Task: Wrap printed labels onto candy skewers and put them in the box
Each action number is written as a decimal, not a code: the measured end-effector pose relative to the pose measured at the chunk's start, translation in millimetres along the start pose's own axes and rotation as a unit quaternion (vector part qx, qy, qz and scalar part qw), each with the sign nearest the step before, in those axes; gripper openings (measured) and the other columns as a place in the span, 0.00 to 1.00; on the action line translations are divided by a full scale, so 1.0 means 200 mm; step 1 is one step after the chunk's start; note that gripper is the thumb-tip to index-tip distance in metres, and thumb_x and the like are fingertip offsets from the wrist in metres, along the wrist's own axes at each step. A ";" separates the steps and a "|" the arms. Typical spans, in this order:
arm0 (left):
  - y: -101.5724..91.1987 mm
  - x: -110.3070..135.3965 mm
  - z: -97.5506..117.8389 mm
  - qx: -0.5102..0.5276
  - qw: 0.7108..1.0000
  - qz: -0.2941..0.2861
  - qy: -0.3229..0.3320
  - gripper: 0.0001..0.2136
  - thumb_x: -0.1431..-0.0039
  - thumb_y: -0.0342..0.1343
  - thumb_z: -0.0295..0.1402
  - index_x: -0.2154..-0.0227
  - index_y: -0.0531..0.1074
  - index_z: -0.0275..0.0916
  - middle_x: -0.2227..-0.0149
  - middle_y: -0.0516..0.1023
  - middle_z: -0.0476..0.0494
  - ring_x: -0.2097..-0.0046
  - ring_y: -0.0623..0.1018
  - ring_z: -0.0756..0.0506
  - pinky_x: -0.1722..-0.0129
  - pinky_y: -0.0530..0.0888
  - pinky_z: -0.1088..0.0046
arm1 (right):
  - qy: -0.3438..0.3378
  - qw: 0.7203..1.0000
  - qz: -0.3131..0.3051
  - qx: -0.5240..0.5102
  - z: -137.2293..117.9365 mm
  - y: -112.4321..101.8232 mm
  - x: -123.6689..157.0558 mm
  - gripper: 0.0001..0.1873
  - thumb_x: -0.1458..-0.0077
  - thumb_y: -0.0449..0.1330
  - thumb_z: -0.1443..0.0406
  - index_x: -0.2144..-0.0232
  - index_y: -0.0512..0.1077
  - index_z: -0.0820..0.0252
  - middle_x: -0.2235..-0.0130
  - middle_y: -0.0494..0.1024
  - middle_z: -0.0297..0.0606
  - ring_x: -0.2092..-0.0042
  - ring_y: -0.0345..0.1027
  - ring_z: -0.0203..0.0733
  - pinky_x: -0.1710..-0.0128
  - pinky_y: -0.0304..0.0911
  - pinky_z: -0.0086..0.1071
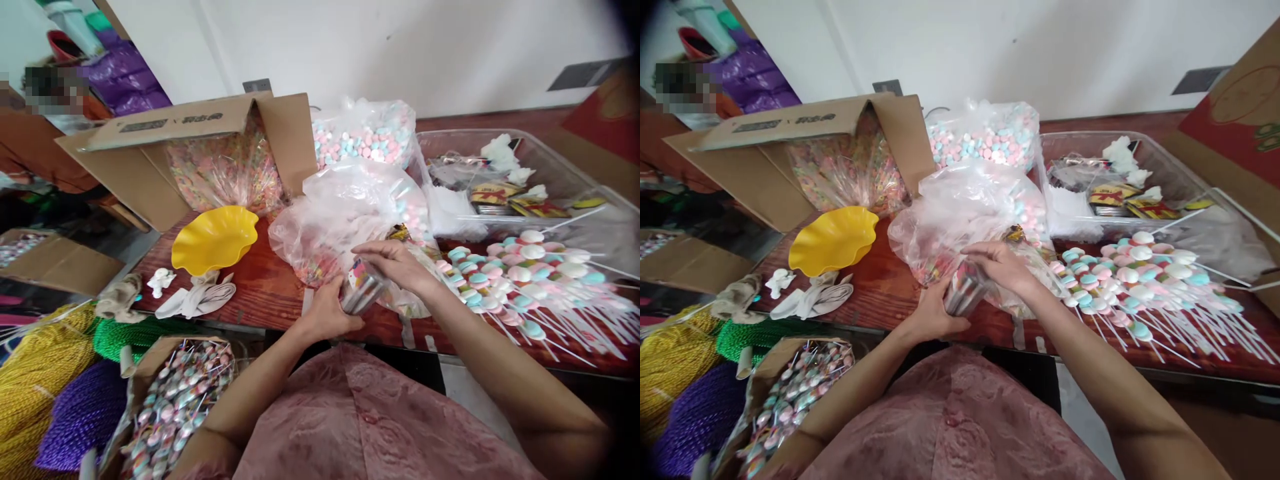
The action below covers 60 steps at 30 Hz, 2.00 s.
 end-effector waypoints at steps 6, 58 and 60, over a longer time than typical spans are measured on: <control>-0.01 -0.02 0.00 0.354 0.924 -0.079 -0.123 0.20 0.69 0.71 0.30 0.68 0.73 0.34 0.74 0.74 0.49 0.74 0.73 0.50 0.72 0.68 0.74 | 0.006 0.989 0.053 -0.136 0.06 -0.02 0.15 0.31 0.47 0.63 0.49 0.44 0.70 0.52 0.51 0.78 0.44 0.55 0.74 0.45 0.66 0.70 0.33; 0.05 0.13 -0.10 0.370 0.929 -0.018 0.009 0.34 0.69 0.77 0.32 0.54 0.73 0.38 0.64 0.79 0.45 0.60 0.79 0.42 0.58 0.75 0.66 | -0.091 0.992 -0.038 -0.073 -0.08 0.24 0.23 0.23 0.52 0.69 0.63 0.52 0.75 0.52 0.58 0.80 0.35 0.59 0.75 0.42 0.58 0.71 0.34; 0.04 0.14 -0.09 0.363 0.931 0.000 0.037 0.37 0.69 0.77 0.31 0.50 0.71 0.39 0.56 0.79 0.42 0.52 0.78 0.39 0.52 0.75 0.62 | -0.108 0.990 -0.055 -0.066 -0.07 0.24 0.25 0.25 0.52 0.70 0.64 0.50 0.73 0.51 0.55 0.79 0.35 0.56 0.74 0.42 0.55 0.71 0.35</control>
Point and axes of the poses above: each hand's wrist, its own x-axis away from the middle knuckle, its own y-axis out of the palm, z = x × y, the point moved 3 cm from there along -x, towards the middle knuckle
